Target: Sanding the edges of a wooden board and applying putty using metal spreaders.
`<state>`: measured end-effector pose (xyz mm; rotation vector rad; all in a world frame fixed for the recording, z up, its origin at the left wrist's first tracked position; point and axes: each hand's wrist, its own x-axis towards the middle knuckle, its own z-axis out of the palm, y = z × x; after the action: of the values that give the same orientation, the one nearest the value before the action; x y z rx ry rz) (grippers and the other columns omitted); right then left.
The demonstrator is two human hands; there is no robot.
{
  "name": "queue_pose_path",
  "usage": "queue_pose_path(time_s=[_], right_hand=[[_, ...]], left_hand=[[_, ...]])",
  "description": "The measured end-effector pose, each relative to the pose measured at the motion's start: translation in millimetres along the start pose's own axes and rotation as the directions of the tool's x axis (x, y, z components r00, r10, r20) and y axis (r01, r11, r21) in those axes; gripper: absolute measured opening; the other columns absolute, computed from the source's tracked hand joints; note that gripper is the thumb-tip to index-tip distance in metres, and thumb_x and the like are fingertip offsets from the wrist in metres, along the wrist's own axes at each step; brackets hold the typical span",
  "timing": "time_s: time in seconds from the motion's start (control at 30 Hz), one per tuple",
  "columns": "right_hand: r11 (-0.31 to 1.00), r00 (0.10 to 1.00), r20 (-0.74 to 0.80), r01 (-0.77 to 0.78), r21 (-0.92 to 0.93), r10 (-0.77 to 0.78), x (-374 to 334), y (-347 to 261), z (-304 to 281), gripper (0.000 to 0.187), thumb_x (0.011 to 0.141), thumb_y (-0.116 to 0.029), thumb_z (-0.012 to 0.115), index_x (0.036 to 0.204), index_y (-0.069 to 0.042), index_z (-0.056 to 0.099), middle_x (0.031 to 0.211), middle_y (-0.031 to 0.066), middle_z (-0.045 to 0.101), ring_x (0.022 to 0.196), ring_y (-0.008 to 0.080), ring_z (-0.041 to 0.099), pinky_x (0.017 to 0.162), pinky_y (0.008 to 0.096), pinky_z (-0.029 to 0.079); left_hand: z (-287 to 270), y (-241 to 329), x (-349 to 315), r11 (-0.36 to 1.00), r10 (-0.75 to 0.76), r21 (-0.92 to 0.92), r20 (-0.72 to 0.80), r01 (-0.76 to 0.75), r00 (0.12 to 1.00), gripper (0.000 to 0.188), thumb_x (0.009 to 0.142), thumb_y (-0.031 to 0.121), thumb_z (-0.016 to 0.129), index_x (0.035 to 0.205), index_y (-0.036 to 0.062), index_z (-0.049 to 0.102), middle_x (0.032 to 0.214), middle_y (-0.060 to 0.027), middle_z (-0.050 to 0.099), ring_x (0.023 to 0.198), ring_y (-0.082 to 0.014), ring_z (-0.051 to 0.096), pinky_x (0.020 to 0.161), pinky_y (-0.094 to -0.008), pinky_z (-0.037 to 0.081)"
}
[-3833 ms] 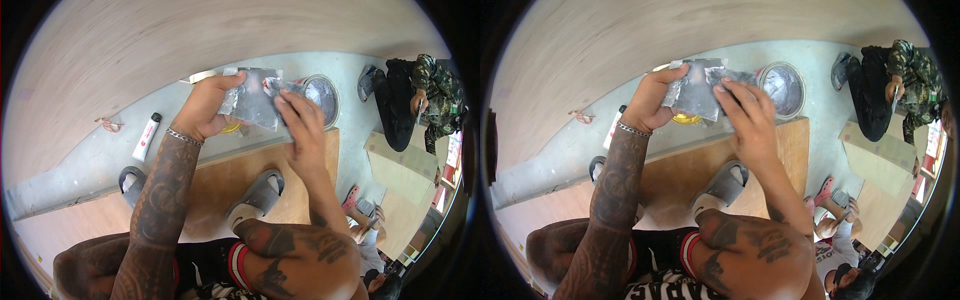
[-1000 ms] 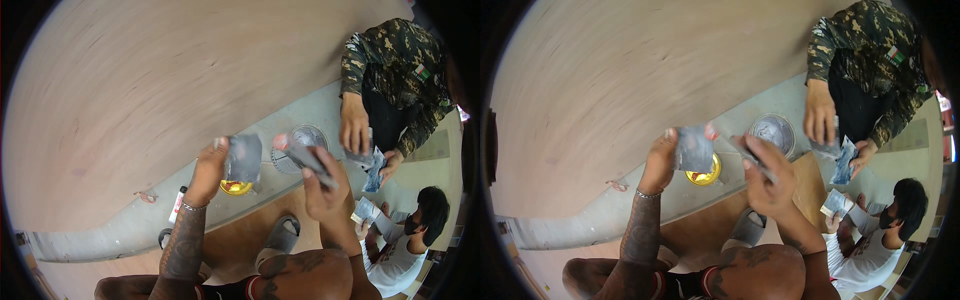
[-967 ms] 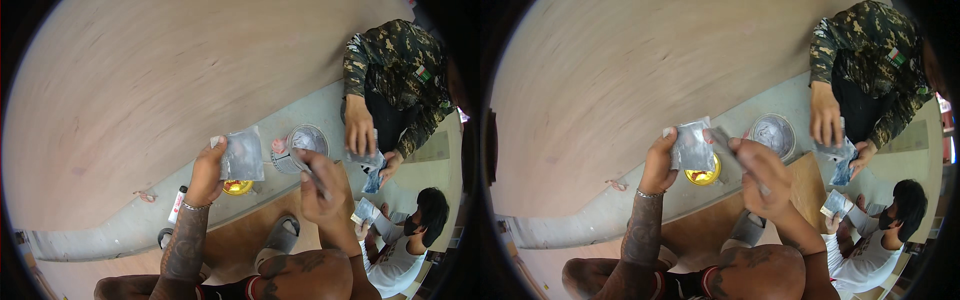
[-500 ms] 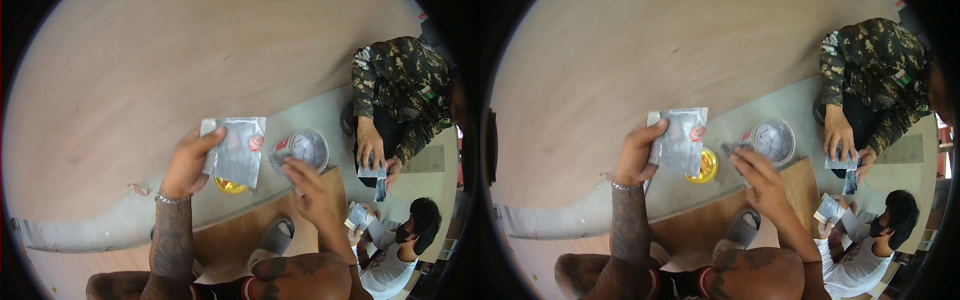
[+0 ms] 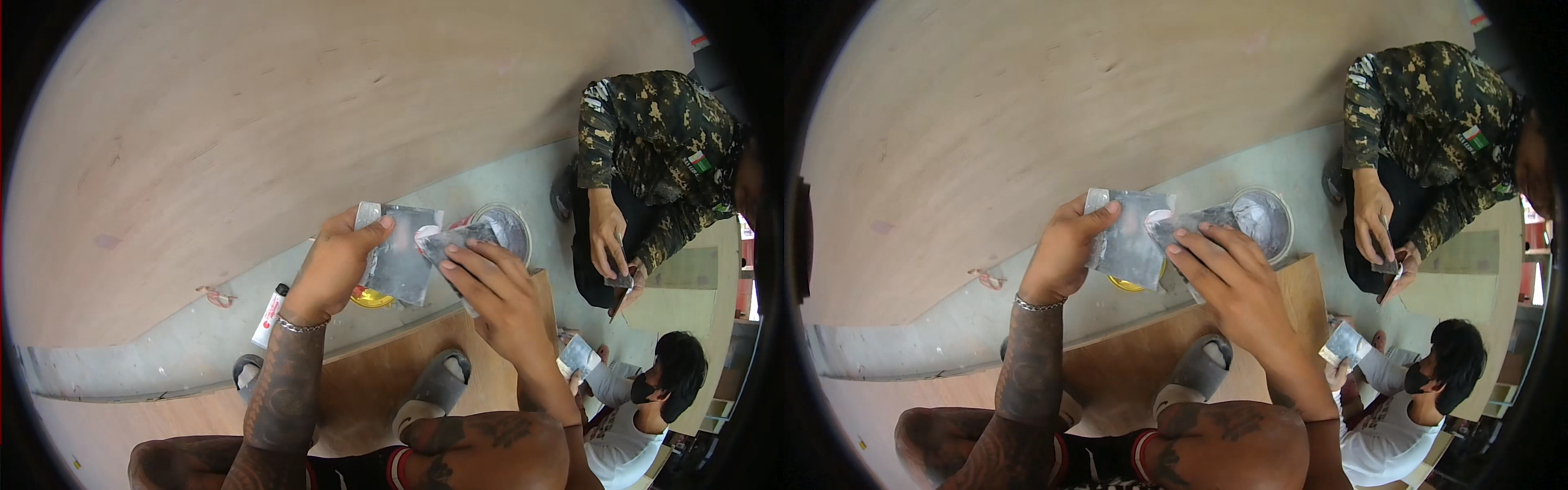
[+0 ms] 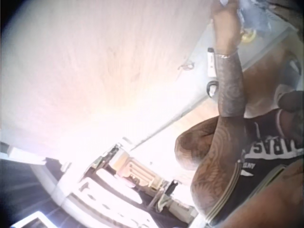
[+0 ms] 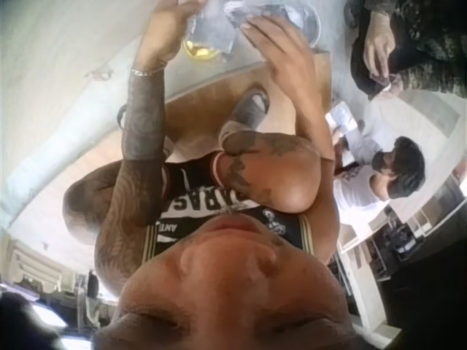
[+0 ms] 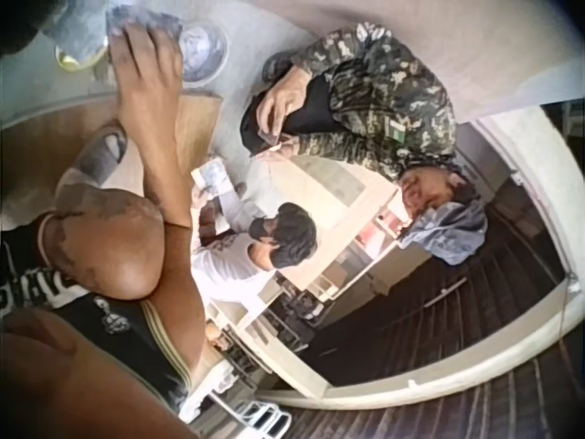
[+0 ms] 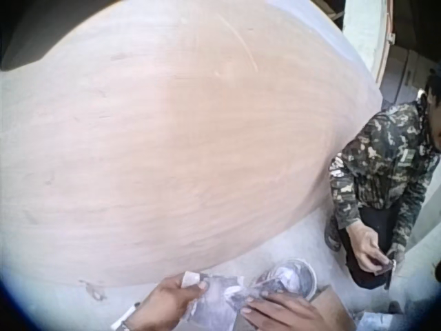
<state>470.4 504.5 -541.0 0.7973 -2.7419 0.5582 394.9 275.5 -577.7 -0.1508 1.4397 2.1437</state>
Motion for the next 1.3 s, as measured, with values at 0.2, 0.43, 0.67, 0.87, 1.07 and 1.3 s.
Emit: queue_pose_path(time_s=[0.2, 0.43, 0.67, 0.87, 1.07, 1.3], right_hand=[[0.978, 0.968, -0.236, -0.033, 0.207, 0.083, -6.8, -9.5, 29.3, 0.061, 0.070, 0.014, 0.060, 0.128, -0.004, 0.067, 0.135, 0.0149, 0.062, 0.119, 0.0413, 0.059, 0.104, 0.0476, 0.047], [0.730, 0.931, 0.234, -0.365, 0.578, 0.281, -47.0, 0.0, 52.6, 0.057, 0.079, 0.016, 0.054, 0.131, -0.004, 0.065, 0.131, 0.0163, 0.064, 0.118, 0.0313, 0.063, 0.103, 0.0405, 0.049], [-0.450, 0.657, 0.392, -0.088, 0.888, 0.644, -39.1, -16.3, 57.7, 0.044, 0.092, 0.005, 0.061, 0.136, 0.001, 0.054, 0.127, 0.0110, 0.065, 0.119, 0.0215, 0.062, 0.105, 0.0391, 0.048], [-0.453, 0.613, 0.369, -0.021, 0.891, 0.699, -15.4, -12.0, 40.3, 0.036, 0.094, 0.006, 0.058, 0.130, 0.000, 0.057, 0.124, 0.0093, 0.066, 0.115, 0.0188, 0.063, 0.103, 0.0367, 0.048], [0.681, 0.755, -0.388, -0.104, 0.725, 0.528, -20.7, -11.8, 9.8, 0.033, 0.093, 0.004, 0.063, 0.126, 0.002, 0.060, 0.124, 0.0197, 0.065, 0.117, 0.0305, 0.064, 0.101, 0.0427, 0.051], [0.951, 0.945, -0.328, 0.115, 0.287, -0.015, -24.8, -1.9, 35.7, 0.042, 0.078, 0.005, 0.073, 0.119, -0.007, 0.071, 0.130, 0.0192, 0.062, 0.125, 0.0416, 0.059, 0.110, 0.0558, 0.044]], left_hand=[[7.7, -13.5, -6.2, 0.819, -0.126, -0.542, 0.154, 0.190, 0.980, 0.033, 0.101, 0.022, 0.057, 0.123, -0.0032, 0.059, 0.116, -0.0138, 0.069, 0.105, -0.0258, 0.070, 0.094, -0.0399, 0.056], [-31.4, -6.0, -6.7, 0.874, 0.162, -0.455, -0.064, -0.174, 0.985, 0.034, 0.103, 0.024, 0.056, 0.127, -0.0006, 0.056, 0.116, -0.0108, 0.068, 0.105, -0.0207, 0.068, 0.094, -0.0363, 0.054], [-4.7, -17.9, -11.8, 0.894, 0.448, 0.063, -0.127, -0.443, 0.885, 0.044, 0.105, 0.031, 0.058, 0.131, -0.0038, 0.057, 0.115, -0.0075, 0.066, 0.104, -0.0125, 0.059, 0.094, -0.0298, 0.048], [19.6, -4.8, -13.8, 0.829, 0.322, 0.437, 0.140, -0.350, 0.936, 0.041, 0.108, 0.035, 0.052, 0.125, -0.0009, 0.063, 0.098, -0.0059, 0.069, 0.090, -0.0119, 0.060, 0.083, -0.0297, 0.050], [9.9, -2.1, -3.8, 0.860, 0.074, 0.504, 0.027, -0.078, 0.997, 0.038, 0.108, 0.031, 0.050, 0.124, -0.0015, 0.063, 0.105, -0.0071, 0.070, 0.092, -0.0142, 0.066, 0.084, -0.0322, 0.054], [16.0, -16.3, -12.5, 0.791, -0.081, -0.582, 0.207, 0.190, 0.975, 0.035, 0.102, 0.026, 0.056, 0.125, -0.0013, 0.058, 0.113, -0.0128, 0.069, 0.100, -0.0249, 0.071, 0.088, -0.0399, 0.058]])
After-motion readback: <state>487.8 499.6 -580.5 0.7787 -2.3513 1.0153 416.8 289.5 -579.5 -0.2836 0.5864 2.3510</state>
